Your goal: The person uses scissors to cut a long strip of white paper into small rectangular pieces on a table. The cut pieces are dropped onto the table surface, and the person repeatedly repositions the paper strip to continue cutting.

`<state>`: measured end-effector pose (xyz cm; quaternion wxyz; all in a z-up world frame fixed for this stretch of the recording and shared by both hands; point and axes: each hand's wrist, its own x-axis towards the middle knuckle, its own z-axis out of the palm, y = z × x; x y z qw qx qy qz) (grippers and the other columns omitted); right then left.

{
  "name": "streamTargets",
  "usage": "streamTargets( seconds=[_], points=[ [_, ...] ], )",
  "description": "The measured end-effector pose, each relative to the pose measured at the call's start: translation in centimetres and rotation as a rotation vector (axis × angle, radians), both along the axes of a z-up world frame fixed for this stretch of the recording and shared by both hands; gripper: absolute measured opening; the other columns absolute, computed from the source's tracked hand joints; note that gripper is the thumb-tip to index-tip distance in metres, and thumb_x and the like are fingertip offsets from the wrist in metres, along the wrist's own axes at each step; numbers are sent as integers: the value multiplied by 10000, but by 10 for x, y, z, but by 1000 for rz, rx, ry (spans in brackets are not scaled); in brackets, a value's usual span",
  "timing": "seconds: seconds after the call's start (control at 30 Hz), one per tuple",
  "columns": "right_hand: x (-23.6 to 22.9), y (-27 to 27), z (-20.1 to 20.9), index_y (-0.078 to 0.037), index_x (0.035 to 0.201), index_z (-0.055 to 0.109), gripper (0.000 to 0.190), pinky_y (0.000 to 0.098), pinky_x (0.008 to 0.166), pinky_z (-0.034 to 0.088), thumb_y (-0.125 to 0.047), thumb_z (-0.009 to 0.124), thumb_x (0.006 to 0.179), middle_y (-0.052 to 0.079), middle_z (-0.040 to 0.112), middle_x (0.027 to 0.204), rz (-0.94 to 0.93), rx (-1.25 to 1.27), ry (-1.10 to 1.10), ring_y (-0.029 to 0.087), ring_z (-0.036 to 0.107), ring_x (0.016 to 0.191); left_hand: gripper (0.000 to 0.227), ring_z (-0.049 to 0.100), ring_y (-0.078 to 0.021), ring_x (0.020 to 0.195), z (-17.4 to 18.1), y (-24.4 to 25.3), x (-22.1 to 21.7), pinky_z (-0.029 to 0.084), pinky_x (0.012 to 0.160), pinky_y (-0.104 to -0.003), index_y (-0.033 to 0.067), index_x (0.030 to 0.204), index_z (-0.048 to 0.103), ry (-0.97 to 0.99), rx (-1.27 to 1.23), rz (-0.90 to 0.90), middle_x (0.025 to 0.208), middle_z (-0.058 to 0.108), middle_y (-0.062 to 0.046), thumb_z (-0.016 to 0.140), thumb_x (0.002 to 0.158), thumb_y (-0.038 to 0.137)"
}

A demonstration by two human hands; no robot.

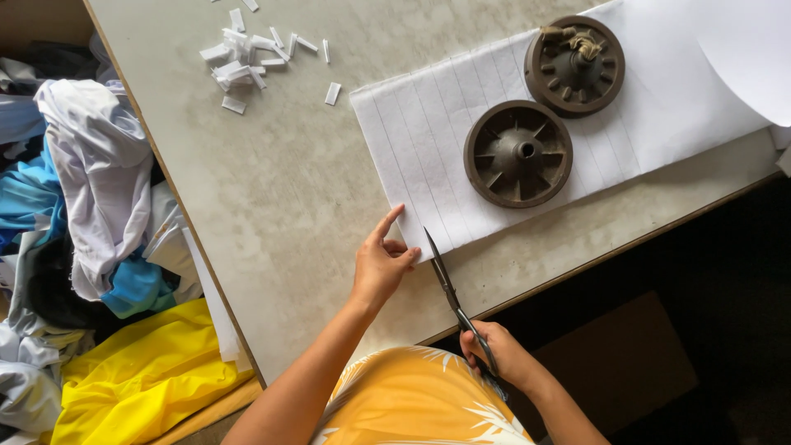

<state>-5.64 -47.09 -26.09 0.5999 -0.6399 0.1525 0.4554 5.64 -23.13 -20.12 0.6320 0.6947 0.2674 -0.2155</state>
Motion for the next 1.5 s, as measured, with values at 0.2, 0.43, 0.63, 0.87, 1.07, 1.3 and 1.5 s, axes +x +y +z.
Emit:
streamTargets(
  seconds=[0.2, 0.43, 0.63, 0.87, 1.07, 1.3, 1.5],
  points=[
    [-2, 3, 1, -76, 693, 536, 542, 279, 505, 466, -575, 596, 897, 73, 560, 608, 21, -28, -49, 164, 549, 518, 735, 620, -80, 627, -16, -3, -6, 619, 722, -219, 311, 1499, 563, -61, -11, 36, 704, 657, -3, 760, 848, 33],
    [-5, 7, 7, -78, 705, 539, 484, 283, 503, 476, -492, 595, 951, 71, 562, 612, 18, -115, -44, 156, 541, 528, 722, 640, -87, 634, -15, -2, -8, 590, 728, -206, 323, 1503, 555, -64, -10, 36, 733, 662, 4, 757, 868, 44],
    [-6, 4, -1, -86, 752, 537, 449, 278, 495, 485, -485, 596, 948, 71, 564, 625, 20, -105, -40, 155, 553, 519, 717, 629, -86, 643, -14, -2, -8, 588, 730, -209, 327, 1501, 555, -48, -28, 42, 735, 650, 5, 750, 872, 42],
    [-2, 10, 16, -78, 705, 534, 560, 275, 487, 479, -613, 596, 858, 56, 566, 598, 41, -150, -88, 143, 561, 498, 718, 639, -97, 631, -17, -1, -9, 574, 749, -211, 290, 1518, 537, -95, -35, 20, 715, 630, 4, 755, 879, 48],
    [-6, 10, 9, -66, 707, 530, 577, 273, 439, 461, -623, 630, 821, 57, 539, 579, -3, -147, -59, 140, 522, 468, 720, 613, -97, 638, -18, -1, -8, 591, 731, -217, 304, 1512, 543, -72, -55, 39, 710, 627, -6, 751, 882, 23],
    [-10, 10, 4, -78, 697, 534, 561, 273, 448, 457, -613, 649, 820, 40, 542, 575, -13, -178, -71, 125, 530, 494, 723, 658, -86, 675, -12, 1, -6, 569, 756, -210, 314, 1510, 545, -45, -22, 6, 740, 656, -1, 762, 870, 55],
    [-7, 11, 12, -84, 708, 537, 538, 275, 451, 470, -593, 669, 824, 35, 534, 577, -1, -209, -66, 123, 536, 494, 432, 716, -105, 824, -31, 7, 6, 634, 864, -237, 215, 1265, 690, -280, 122, 10, 931, 724, -11, 776, 867, 73]
  ],
)
